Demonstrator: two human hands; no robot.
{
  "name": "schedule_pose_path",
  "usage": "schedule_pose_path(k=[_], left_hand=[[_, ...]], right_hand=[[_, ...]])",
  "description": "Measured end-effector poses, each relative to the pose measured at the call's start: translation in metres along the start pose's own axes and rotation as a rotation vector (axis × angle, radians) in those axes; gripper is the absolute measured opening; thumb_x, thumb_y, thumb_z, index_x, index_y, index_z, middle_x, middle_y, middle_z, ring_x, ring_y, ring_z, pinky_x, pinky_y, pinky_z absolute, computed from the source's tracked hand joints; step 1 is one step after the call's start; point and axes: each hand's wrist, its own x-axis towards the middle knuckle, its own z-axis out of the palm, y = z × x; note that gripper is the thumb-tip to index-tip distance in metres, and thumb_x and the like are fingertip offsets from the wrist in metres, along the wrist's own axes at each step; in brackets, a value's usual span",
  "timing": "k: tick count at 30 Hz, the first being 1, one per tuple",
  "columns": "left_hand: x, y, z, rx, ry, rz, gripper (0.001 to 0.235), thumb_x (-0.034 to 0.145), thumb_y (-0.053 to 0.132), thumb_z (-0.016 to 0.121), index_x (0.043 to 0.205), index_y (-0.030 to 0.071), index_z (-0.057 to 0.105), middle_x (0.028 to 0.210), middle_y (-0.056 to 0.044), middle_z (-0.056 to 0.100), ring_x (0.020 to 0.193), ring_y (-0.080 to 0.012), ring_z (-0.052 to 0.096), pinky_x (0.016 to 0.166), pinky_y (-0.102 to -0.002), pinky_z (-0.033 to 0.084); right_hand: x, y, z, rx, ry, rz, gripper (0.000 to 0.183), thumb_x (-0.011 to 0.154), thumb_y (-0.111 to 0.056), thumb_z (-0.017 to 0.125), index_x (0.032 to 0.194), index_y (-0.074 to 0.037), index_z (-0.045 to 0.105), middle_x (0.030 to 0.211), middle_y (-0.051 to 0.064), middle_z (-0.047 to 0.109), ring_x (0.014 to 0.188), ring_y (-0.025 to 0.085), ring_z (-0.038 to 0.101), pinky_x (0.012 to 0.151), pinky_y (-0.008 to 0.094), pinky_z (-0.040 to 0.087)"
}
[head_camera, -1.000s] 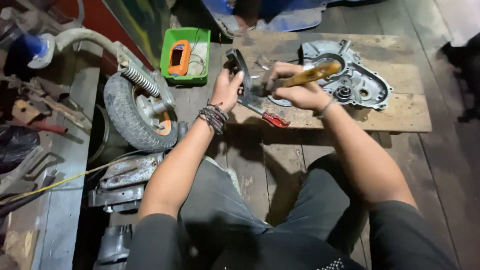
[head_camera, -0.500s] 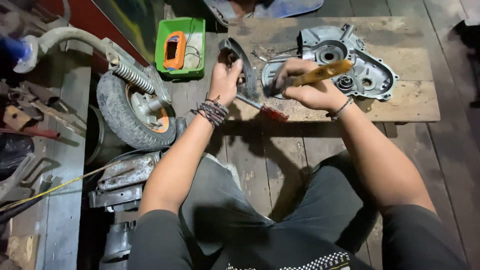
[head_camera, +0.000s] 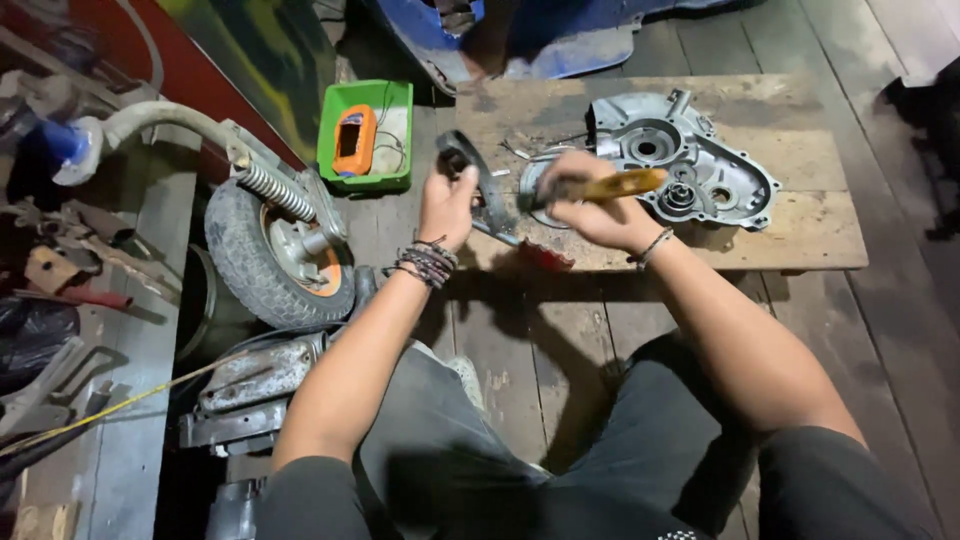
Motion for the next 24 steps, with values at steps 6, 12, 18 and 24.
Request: schedule_pose_path(k=[6,12,18,24], left_hand=[[-0.013,-0.038,0.035,0.096,-0.221,-0.114,0.042,0.101,0.026,0.065,0.138,0.007,0.057,0.125,-0.015,0.069,0.102,-0.0213,0.072,0.082,-0.04,0.064],[-0.011,0.035,0.008,0.04,-0.019,-0.09,0.051,0.106,0.028,0.06,0.144,-0.003,0.046,0.139,-0.028,0.058,0.124,-0.0366,0.063,0.101,-0.047,0.055],[-0.026,0.043,0.036,0.255,-0.235,-0.143,0.044,0.097,0.03,0.067,0.132,0.003,0.059,0.114,-0.021,0.073,0.086,-0.0316,0.077,0.069,-0.043,0.063],[0.014,-0.007,-0.001,-0.044,-0.076,-0.182,0.041,0.103,0.021,0.059,0.139,0.006,0.046,0.118,-0.013,0.065,0.082,-0.0163,0.067,0.067,-0.024,0.062]], right_hand=[[0.013,-0.002,0.006,-0.148,0.162,-0.251,0.009,0.086,-0.014,0.072,0.094,-0.011,0.068,0.113,0.014,0.064,0.107,0.038,0.063,0.092,0.046,0.049],[-0.008,0.042,0.003,0.0,-0.072,-0.206,0.006,0.078,-0.015,0.071,0.082,-0.011,0.069,0.087,0.011,0.065,0.085,0.032,0.063,0.083,0.046,0.051],[0.013,-0.027,-0.002,-0.186,0.158,-0.283,0.011,0.092,-0.016,0.068,0.1,-0.009,0.067,0.106,0.015,0.062,0.101,0.038,0.062,0.09,0.048,0.048],[-0.006,0.002,0.002,-0.049,-0.083,-0.043,0.016,0.073,0.0,0.068,0.088,-0.005,0.069,0.09,0.019,0.066,0.09,0.042,0.065,0.086,0.052,0.051]])
